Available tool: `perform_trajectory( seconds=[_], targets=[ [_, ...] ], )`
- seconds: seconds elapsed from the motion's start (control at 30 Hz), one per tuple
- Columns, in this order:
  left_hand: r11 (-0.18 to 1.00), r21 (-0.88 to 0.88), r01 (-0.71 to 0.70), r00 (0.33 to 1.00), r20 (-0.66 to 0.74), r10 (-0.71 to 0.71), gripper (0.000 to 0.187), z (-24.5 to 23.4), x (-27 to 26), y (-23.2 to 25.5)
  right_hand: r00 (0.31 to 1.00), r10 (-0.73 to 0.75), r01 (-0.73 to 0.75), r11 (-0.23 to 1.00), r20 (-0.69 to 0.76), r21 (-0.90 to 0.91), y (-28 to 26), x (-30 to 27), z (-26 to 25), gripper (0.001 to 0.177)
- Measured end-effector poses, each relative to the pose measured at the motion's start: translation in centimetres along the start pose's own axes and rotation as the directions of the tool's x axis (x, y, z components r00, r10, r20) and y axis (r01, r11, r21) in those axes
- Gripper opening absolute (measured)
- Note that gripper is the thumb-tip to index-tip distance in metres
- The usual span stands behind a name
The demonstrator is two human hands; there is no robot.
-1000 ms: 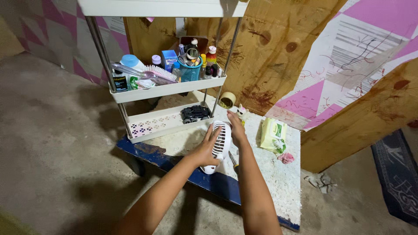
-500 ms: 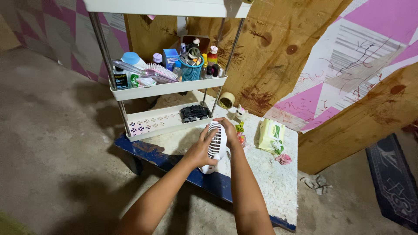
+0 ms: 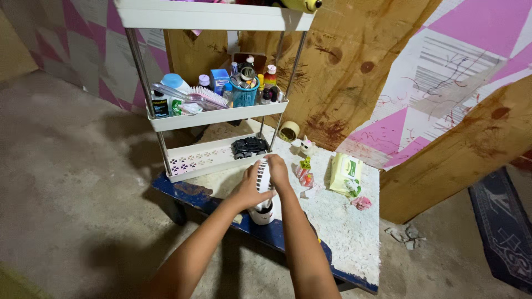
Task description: The person uses a screwdriver to unscrew the front grille of a small white fan. They remove the grille, inspect the fan blades, and then reattach the grille, securing it with the screwdriver. The task involves disassembling and reassembling the fan's front cover.
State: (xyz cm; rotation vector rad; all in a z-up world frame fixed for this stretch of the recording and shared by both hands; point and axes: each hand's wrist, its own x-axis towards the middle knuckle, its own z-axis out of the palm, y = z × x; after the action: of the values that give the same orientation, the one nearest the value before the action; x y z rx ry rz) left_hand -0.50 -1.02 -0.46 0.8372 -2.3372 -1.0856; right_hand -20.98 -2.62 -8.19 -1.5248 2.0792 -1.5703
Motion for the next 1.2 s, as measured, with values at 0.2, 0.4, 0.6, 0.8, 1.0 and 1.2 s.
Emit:
perform_trajectory(
  seconds=[0.2,0.4,0.6,0.8,1.0,1.2],
  targets=[
    [0.996,0.063,0.063,0.998,-0.034,-0.061,0.110,0.2,1.8,-0.7,0.901,0.433,-0.414,0.850,0.016,0.327,-2.4,-2.3,-2.4,0.038],
    [0.998,-0.058,0.003,0.996,-0.094,-0.009,0.092,-3.5,1.5,-1.3,0.889,0.448,-0.383,0.841,-0.093,0.381,2.7,-7.6,-3.1,0.050],
    [0.994,-0.107,0.000,0.996,-0.088,-0.010,0.087,-6.9,1.4,-1.7,0.843,0.515,-0.531,0.748,-0.156,-0.398,4.8,-13.5,-7.6,0.046],
    [0.992,-0.097,0.081,0.991,-0.101,-0.090,0.077,-7.5,3.0,-3.0,0.650,0.747,-0.626,0.424,-0.138,-0.654,4.2,-16.0,-9.3,0.053],
    [0.979,0.110,0.174,0.974,-0.165,-0.154,0.063,-6.9,3.3,-1.1,0.667,0.741,-0.594,0.463,-0.081,-0.658,5.7,-17.0,-9.3,0.038],
    [0.960,0.162,0.229,0.950,-0.250,-0.185,0.055,-6.8,2.5,0.7,0.827,0.558,-0.542,0.759,-0.069,-0.360,5.6,-16.4,-8.6,0.039]
  ],
)
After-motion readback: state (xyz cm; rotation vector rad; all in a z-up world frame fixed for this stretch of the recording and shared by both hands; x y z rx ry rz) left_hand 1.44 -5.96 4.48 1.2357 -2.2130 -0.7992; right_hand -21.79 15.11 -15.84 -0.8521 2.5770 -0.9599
